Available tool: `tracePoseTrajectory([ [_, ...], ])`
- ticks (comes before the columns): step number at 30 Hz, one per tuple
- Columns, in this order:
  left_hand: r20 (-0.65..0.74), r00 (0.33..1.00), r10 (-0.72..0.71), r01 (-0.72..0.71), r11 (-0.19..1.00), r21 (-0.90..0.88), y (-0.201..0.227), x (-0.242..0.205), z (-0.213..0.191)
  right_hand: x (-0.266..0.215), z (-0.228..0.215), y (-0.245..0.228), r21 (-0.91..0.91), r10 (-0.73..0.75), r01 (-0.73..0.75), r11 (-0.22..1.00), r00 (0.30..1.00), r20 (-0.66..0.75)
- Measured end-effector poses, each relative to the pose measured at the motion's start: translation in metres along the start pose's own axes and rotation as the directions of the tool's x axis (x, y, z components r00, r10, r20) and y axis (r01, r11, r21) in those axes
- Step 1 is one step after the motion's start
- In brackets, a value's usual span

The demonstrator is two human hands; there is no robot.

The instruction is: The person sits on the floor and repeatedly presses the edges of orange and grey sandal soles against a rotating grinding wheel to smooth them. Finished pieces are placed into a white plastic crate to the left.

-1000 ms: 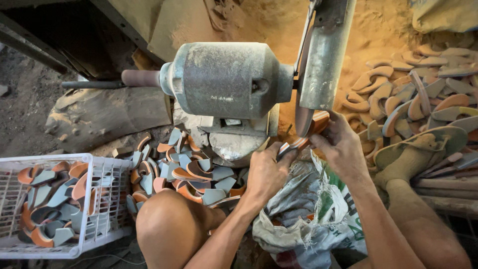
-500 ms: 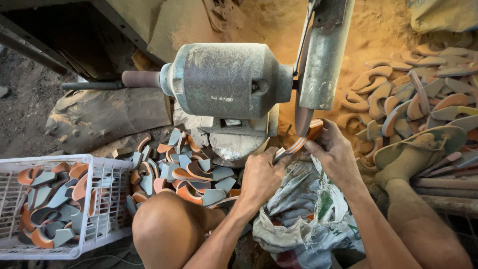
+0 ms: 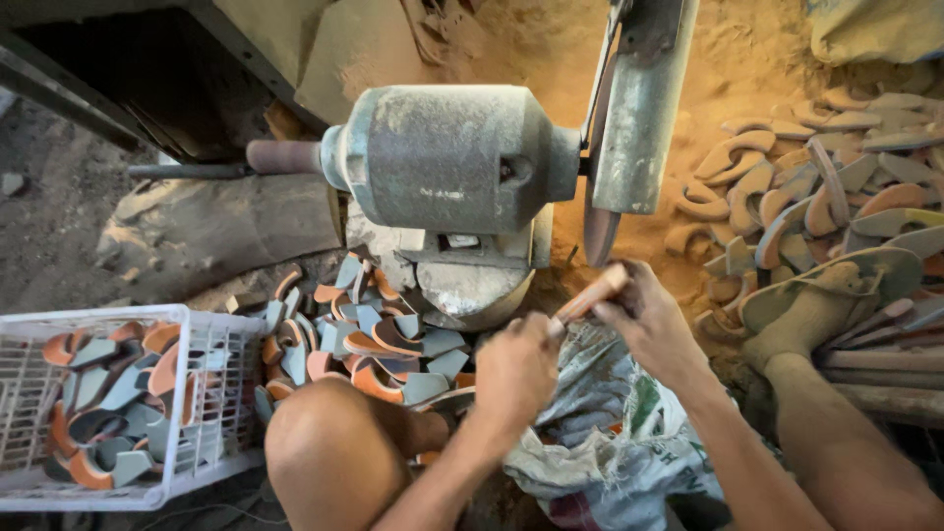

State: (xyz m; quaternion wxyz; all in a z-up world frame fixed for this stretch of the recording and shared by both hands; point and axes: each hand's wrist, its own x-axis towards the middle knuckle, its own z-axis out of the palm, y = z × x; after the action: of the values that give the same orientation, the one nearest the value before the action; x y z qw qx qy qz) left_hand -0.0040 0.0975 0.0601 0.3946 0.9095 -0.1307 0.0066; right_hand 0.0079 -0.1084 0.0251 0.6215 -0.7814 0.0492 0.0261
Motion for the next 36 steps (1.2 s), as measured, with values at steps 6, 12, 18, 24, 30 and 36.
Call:
tracePoseTrajectory([
  [6, -0.052, 0.977, 0.205, -0.198, 0.973, 0.12, -0.001, -0.013, 0.015, -0.011, -0.018, -0.012, 0.236, 0.003, -0.025, 0.971, 0.996, 0.092],
  [12, 0.003, 0.991, -0.136, 0.131, 0.944, -0.304, -0.004, 0.017, 0.014, -0.008, -0.024, -0.033, 0.295, 0.095, -0.08, 0.952, 0.995, -0.036],
  [18, 0.307, 0.911, -0.273, 0.404, 0.452, -0.795, -0.018, 0.044, 0.036, 0.006, -0.029, -0.055, 0.368, 0.08, -0.068, 0.927, 0.997, -0.017],
  [24, 0.391, 0.89, -0.234, 0.441, 0.225, -0.869, -0.025, 0.051, 0.05, 0.015, -0.031, -0.065, 0.341, -0.049, 0.045, 0.939, 0.999, 0.004],
  [30, 0.439, 0.86, -0.26, 0.493, 0.194, -0.848, -0.021, 0.054, 0.047, 0.017, -0.028, -0.069, 0.268, -0.022, 0.036, 0.963, 0.998, -0.055],
  [36, 0.429, 0.857, -0.285, 0.493, 0.211, -0.844, -0.025, 0.056, 0.043, 0.017, -0.024, -0.067, 0.273, -0.072, 0.077, 0.959, 0.997, -0.031],
])
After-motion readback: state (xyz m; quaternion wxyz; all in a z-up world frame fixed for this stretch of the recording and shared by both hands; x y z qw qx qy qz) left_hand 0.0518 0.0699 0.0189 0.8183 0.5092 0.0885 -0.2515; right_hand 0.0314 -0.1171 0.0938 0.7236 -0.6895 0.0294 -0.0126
